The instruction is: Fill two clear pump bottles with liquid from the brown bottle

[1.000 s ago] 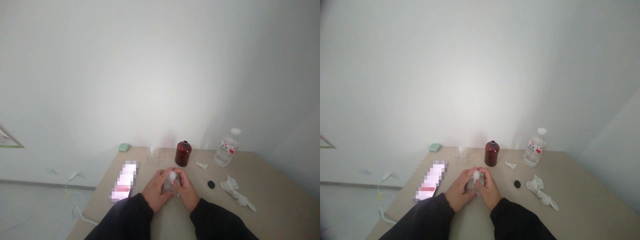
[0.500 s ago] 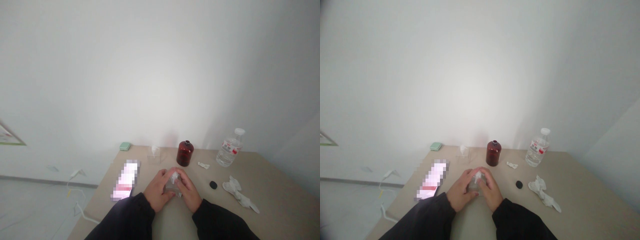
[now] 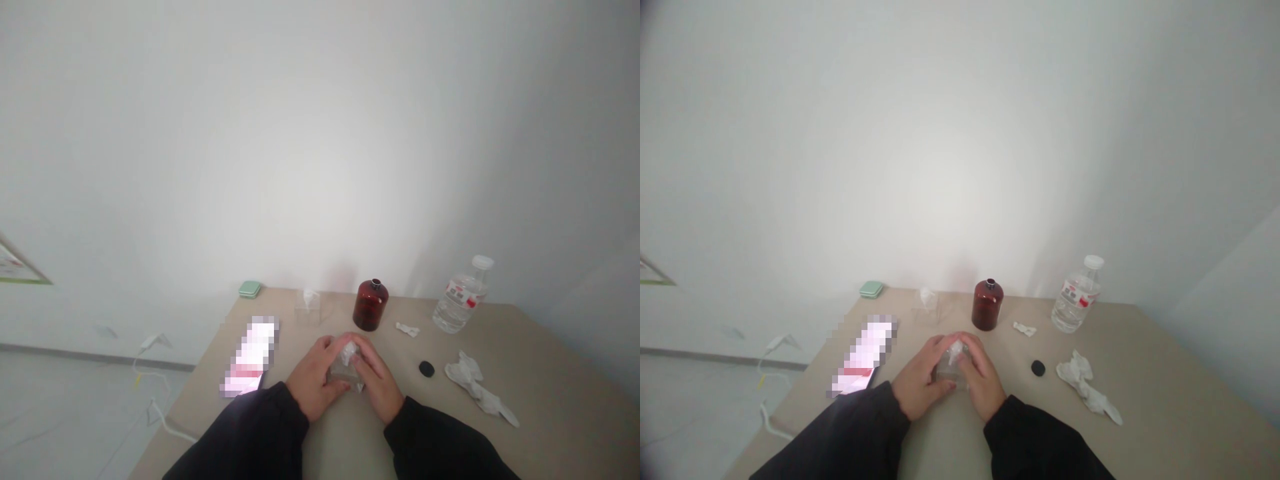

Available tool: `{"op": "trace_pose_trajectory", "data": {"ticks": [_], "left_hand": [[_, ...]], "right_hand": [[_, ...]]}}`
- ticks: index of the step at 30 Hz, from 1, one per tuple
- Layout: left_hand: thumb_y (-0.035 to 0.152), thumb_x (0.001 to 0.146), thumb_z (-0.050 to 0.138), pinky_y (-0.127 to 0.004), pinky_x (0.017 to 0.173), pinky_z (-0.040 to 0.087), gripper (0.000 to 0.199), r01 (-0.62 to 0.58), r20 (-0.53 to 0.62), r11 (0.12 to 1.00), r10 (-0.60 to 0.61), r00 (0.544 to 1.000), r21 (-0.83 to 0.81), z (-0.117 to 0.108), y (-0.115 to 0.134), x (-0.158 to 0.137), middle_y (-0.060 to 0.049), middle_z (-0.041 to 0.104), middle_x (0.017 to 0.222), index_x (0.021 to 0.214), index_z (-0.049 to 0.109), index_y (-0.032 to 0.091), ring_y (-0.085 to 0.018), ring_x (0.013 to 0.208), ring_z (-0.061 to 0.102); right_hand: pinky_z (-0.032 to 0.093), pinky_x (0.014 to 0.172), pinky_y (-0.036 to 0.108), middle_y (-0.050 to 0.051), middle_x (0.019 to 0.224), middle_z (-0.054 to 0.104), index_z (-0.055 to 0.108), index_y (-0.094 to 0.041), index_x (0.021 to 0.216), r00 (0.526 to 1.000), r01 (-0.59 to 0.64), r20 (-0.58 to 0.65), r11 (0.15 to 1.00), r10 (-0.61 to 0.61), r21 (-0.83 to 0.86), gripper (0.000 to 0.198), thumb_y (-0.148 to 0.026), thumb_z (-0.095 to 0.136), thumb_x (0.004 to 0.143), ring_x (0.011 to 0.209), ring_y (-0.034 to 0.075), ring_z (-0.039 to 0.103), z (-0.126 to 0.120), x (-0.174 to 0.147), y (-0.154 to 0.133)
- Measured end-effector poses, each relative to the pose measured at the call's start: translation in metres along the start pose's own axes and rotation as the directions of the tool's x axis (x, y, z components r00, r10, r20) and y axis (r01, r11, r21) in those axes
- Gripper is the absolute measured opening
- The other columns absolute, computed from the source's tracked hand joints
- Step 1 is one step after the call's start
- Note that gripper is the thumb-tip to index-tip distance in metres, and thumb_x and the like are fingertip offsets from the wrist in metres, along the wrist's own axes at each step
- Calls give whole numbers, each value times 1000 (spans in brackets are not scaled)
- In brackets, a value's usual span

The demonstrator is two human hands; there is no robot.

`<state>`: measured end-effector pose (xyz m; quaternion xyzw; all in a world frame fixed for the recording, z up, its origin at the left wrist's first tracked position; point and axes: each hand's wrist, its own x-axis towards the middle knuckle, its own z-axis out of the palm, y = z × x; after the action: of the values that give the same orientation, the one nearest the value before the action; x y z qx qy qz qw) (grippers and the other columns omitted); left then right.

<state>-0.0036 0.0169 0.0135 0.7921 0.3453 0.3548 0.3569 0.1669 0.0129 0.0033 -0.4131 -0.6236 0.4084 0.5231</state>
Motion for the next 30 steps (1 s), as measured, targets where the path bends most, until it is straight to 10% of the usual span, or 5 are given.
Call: {"op": "trace_pose_trajectory", "data": {"ticks": [30], "left_hand": [[9, 70, 68, -43, 103, 38, 82, -7, -4, 1000, 7, 1000, 15, -1, 4, 0, -7, 47, 124, 141, 34, 31, -26, 111, 49]], "right_hand": [[45, 96, 41, 7, 114, 62, 57, -24, 116, 999, 30, 43, 1000, -30, 0, 35, -41, 58, 85, 106, 24, 58, -1, 1, 2]]}}
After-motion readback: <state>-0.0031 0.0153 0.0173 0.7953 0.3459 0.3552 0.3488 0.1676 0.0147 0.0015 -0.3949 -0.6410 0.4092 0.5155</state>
